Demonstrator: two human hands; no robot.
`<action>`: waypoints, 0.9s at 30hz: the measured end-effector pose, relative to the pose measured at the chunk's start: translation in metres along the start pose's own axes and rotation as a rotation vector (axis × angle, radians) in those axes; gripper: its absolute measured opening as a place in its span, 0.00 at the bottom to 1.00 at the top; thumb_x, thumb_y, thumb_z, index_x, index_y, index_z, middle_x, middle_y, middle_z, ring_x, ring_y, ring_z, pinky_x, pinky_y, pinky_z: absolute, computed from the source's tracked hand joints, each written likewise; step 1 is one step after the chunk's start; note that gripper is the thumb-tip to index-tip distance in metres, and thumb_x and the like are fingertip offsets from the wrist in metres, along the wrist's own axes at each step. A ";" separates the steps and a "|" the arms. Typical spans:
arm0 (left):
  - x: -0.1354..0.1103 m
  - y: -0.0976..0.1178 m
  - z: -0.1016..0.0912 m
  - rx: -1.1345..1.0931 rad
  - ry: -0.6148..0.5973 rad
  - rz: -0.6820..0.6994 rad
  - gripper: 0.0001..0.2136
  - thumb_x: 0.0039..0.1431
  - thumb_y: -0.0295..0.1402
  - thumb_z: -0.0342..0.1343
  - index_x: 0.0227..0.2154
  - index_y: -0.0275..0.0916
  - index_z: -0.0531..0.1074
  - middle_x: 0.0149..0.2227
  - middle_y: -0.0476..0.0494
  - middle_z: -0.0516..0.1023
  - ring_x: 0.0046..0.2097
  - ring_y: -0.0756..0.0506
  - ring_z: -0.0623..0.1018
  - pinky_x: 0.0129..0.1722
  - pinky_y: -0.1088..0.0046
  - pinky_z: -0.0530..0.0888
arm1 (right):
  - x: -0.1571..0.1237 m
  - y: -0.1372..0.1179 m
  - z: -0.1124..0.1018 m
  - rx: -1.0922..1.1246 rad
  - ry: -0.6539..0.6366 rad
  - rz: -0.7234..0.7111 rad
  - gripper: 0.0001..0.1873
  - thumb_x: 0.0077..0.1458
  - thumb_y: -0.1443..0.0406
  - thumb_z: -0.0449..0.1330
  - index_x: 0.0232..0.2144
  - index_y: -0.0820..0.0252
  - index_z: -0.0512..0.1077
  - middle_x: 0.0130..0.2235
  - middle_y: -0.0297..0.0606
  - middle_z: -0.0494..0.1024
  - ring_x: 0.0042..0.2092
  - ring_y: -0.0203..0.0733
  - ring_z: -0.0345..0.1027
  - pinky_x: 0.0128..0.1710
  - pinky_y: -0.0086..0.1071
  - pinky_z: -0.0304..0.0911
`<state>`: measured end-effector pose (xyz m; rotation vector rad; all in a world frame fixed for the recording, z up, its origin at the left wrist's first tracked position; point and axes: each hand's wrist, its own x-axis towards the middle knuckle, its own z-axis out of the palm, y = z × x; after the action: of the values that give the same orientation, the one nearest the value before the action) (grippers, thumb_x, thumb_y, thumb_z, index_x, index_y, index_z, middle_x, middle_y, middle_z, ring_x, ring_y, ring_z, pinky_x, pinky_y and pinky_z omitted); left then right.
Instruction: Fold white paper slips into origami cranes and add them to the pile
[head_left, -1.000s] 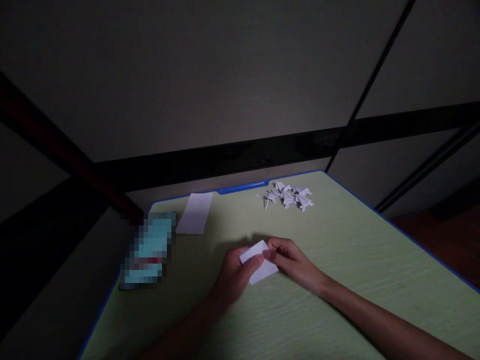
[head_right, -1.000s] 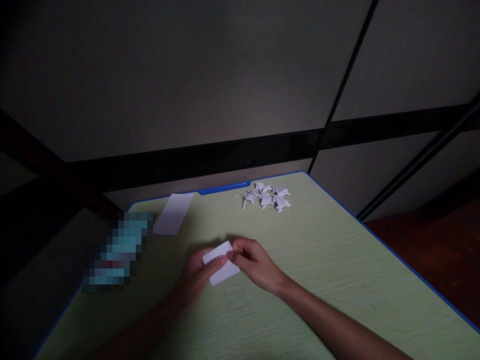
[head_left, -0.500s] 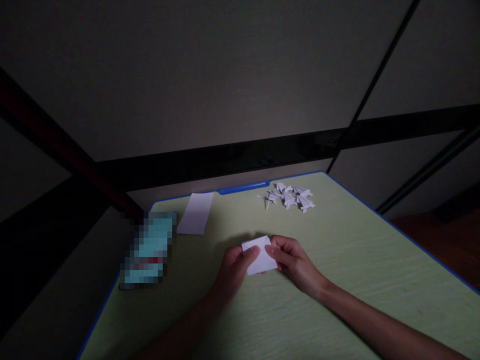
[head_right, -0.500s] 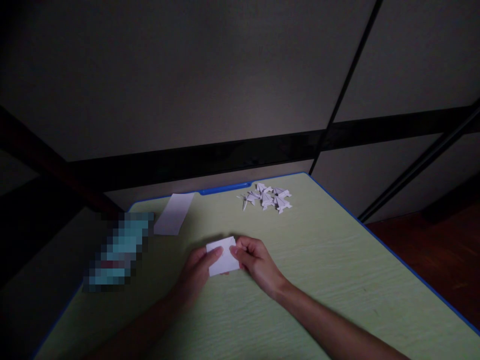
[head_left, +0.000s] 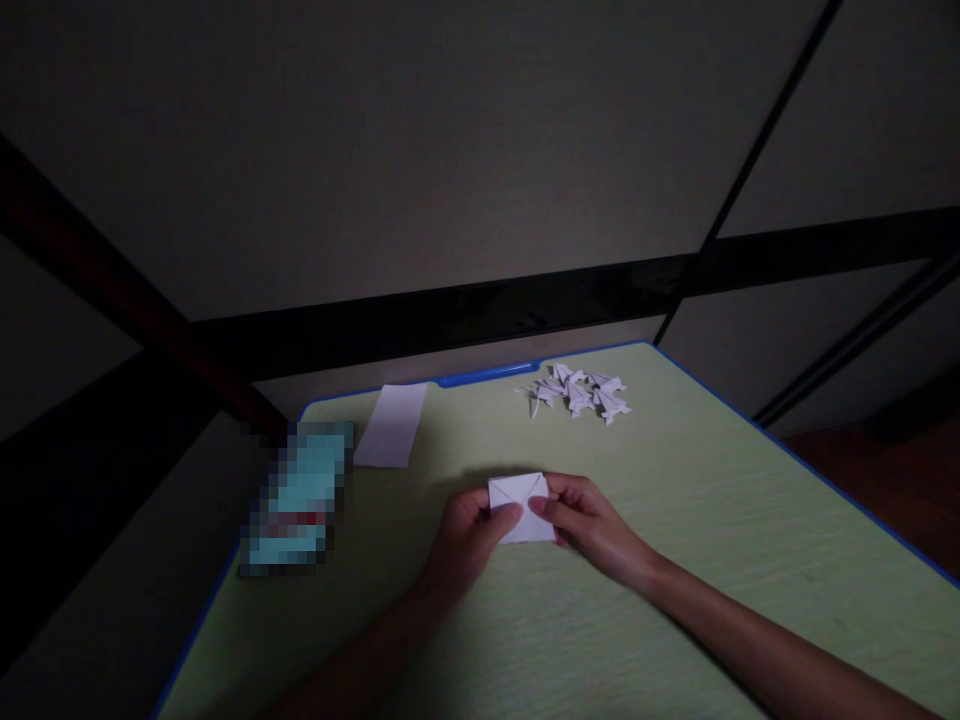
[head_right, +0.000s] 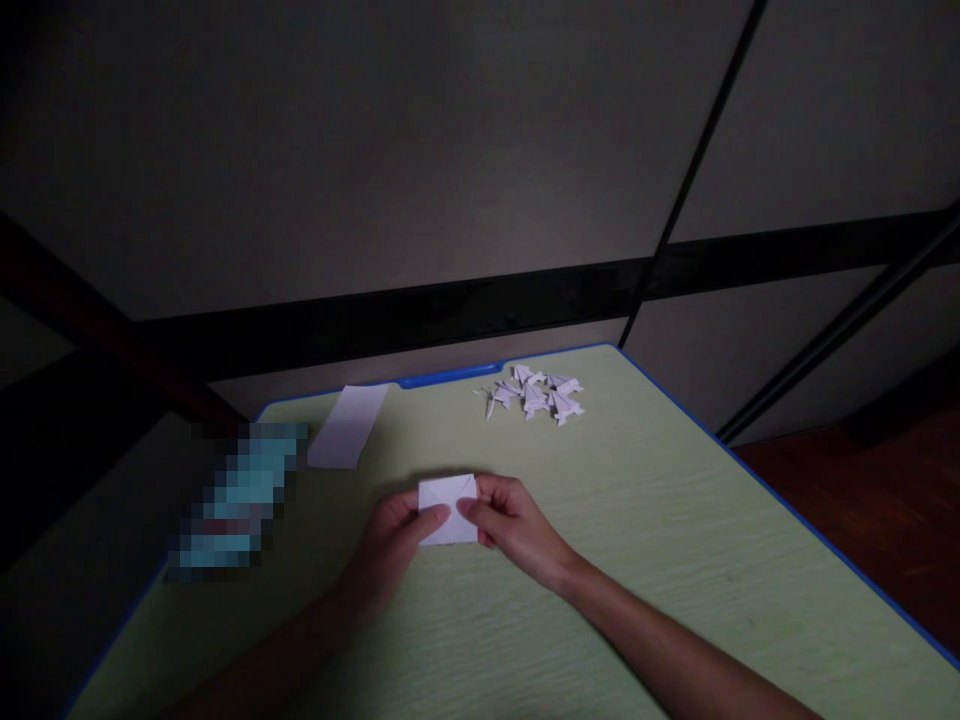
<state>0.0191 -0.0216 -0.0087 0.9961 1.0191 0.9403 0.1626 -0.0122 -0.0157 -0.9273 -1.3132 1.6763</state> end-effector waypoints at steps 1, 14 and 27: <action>0.000 0.001 0.000 0.010 -0.017 -0.002 0.10 0.40 0.35 0.56 0.21 0.29 0.71 0.19 0.46 0.71 0.22 0.50 0.67 0.22 0.76 0.61 | 0.000 -0.001 0.000 -0.017 -0.010 0.003 0.16 0.42 0.56 0.58 0.18 0.64 0.64 0.15 0.25 0.59 0.16 0.26 0.46 0.15 0.23 0.41; 0.001 0.003 -0.004 0.101 -0.049 -0.028 0.08 0.39 0.32 0.52 0.21 0.31 0.69 0.18 0.49 0.68 0.21 0.52 0.63 0.21 0.78 0.58 | 0.000 -0.004 -0.002 -0.067 -0.018 -0.011 0.14 0.43 0.58 0.57 0.18 0.64 0.65 0.15 0.25 0.58 0.16 0.25 0.46 0.15 0.22 0.41; -0.001 0.004 -0.005 0.294 -0.204 -0.039 0.08 0.38 0.34 0.53 0.18 0.33 0.64 0.17 0.51 0.62 0.21 0.53 0.62 0.18 0.79 0.55 | -0.002 -0.008 -0.012 -0.158 -0.288 0.106 0.06 0.40 0.69 0.54 0.16 0.66 0.65 0.14 0.26 0.63 0.15 0.24 0.52 0.14 0.19 0.48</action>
<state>0.0138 -0.0199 -0.0054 1.2843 1.0172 0.6517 0.1758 -0.0080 -0.0101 -0.8821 -1.6319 1.8611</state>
